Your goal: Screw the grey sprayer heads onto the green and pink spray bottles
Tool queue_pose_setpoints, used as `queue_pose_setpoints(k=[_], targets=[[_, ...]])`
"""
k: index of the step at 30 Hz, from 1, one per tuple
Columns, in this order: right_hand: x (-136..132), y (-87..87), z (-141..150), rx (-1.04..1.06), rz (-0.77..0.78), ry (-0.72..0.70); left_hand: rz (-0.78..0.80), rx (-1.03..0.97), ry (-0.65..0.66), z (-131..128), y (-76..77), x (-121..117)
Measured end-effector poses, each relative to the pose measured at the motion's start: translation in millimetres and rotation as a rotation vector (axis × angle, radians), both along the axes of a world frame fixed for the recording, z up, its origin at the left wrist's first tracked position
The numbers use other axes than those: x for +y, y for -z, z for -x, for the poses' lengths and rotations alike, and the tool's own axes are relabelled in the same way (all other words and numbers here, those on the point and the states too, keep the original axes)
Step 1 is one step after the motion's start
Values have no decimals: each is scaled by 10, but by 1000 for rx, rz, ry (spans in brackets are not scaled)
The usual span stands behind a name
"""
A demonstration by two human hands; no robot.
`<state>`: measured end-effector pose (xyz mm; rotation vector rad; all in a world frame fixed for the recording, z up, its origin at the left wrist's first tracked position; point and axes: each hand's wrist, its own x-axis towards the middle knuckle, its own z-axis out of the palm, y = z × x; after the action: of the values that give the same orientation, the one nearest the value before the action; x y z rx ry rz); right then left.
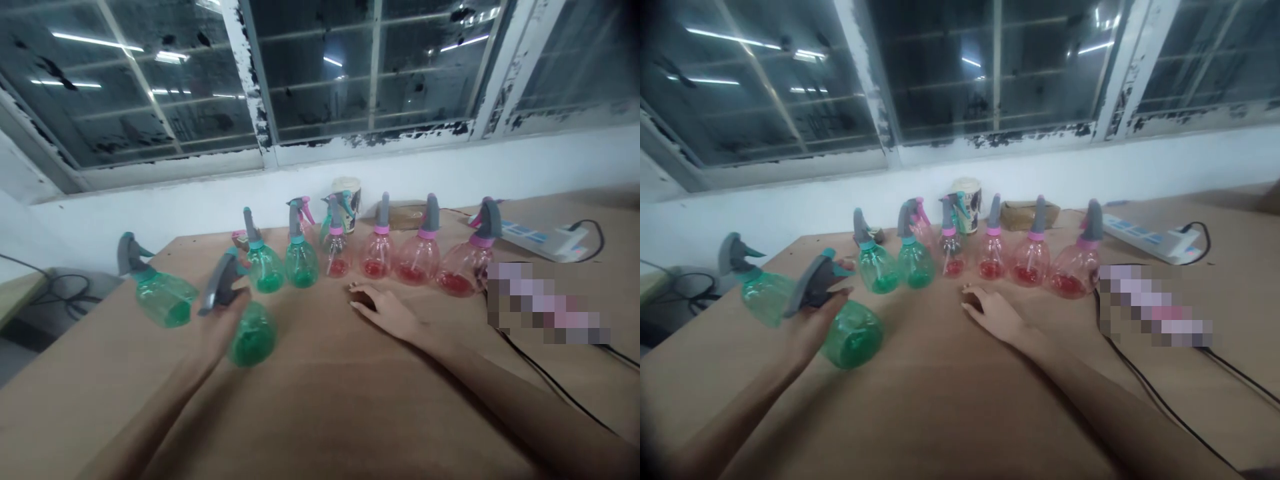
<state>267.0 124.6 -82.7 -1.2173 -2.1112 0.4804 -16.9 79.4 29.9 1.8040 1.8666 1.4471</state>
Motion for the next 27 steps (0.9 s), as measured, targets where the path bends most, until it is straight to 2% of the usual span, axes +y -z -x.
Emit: queue_pose_setpoints(k=[2, 5, 10, 14, 18, 22, 24, 27], targets=[[3, 5, -1, -6, 7, 2, -73, -35, -63, 261, 27, 109], [-8, -4, 2, -10, 7, 6, -142, 68, -196, 495, 44, 328], [-42, -43, 2, -31, 16, 3, -182, 99, -256, 584, -21, 709], [-44, -45, -3, -40, 26, -9, -171, 132, -290, 670, -49, 875], [-27, -22, -3, -35, 14, -10, -139, 170, -253, 768, -31, 882], [-18, -7, 1, -26, 1, -13, -112, 156, -245, 762, 1, 814], [-22, -9, 2, -25, 2, -12, -137, 164, -237, 723, 24, 713], [-28, -14, 1, -32, 11, -7, -262, 213, -234, 631, 62, 434]])
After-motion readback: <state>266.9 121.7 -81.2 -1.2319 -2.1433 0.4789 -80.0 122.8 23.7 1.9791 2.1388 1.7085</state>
